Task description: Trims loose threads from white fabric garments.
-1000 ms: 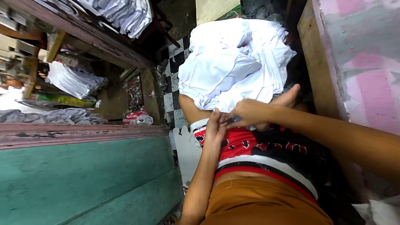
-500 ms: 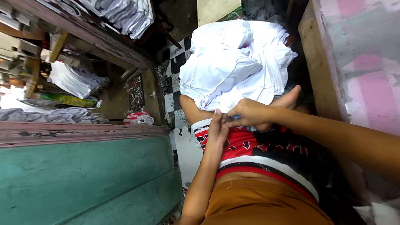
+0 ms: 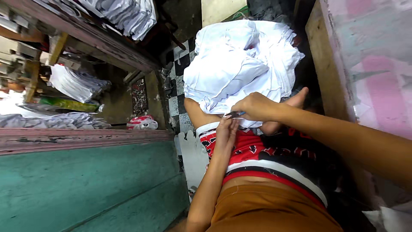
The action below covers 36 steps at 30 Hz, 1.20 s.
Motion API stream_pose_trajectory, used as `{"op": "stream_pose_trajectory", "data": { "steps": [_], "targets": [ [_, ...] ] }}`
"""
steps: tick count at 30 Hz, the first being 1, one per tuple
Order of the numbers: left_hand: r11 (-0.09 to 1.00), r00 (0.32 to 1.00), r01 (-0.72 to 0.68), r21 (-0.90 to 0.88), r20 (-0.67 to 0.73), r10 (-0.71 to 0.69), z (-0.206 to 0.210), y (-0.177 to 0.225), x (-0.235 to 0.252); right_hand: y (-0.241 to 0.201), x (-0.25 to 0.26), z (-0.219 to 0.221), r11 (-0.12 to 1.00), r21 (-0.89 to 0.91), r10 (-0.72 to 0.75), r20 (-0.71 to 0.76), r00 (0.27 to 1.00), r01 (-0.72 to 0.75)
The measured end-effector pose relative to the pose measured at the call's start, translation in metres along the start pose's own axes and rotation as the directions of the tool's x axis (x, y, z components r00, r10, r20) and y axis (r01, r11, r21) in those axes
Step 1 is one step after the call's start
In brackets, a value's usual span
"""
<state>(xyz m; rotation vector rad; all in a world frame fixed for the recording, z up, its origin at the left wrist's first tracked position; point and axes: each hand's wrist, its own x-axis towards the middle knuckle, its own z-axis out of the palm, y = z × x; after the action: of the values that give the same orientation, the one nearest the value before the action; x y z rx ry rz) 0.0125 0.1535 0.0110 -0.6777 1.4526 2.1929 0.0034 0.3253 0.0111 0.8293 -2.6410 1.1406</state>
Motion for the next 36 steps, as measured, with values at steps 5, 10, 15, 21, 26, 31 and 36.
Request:
{"op": "stream_pose_trajectory", "data": {
  "steps": [5, 10, 15, 21, 26, 31, 36],
  "targets": [
    [1.000, 0.999, -0.021, -0.015, 0.039, 0.021, -0.004, -0.002, 0.003, 0.010, -0.006, 0.000, 0.993, 0.092, 0.090, -0.187, 0.978, -0.074],
    [0.999, 0.998, -0.025, -0.019, 0.051, 0.026, -0.004, -0.003, 0.005, 0.021, 0.002, -0.032, 0.918, 0.068, 0.361, 0.270, 0.893, -0.392],
    [1.000, 0.998, -0.032, 0.000, 0.061, 0.032, -0.007, -0.005, 0.006, 0.013, -0.005, -0.012, 0.954, -0.021, 0.299, 0.112, 0.948, -0.298],
    [0.999, 0.996, -0.050, 0.007, 0.074, 0.050, -0.008, -0.007, 0.007, 0.017, -0.007, 0.004, 0.982, -0.050, 0.183, 0.011, 0.983, -0.183],
    [0.999, 0.998, -0.041, 0.004, 0.051, 0.041, -0.005, -0.005, 0.004, 0.013, -0.002, -0.007, 0.984, -0.022, 0.180, 0.139, 0.974, -0.179],
    [0.999, 0.999, -0.033, -0.031, 0.036, 0.034, -0.004, -0.004, 0.002, 0.012, -0.001, -0.012, 0.990, -0.041, 0.135, 0.108, 0.985, -0.132],
    [0.998, 0.999, -0.026, -0.050, 0.042, 0.028, -0.004, -0.003, 0.001, 0.013, -0.002, -0.009, 0.992, -0.119, 0.063, 0.117, 0.991, -0.049]
  ]
}}
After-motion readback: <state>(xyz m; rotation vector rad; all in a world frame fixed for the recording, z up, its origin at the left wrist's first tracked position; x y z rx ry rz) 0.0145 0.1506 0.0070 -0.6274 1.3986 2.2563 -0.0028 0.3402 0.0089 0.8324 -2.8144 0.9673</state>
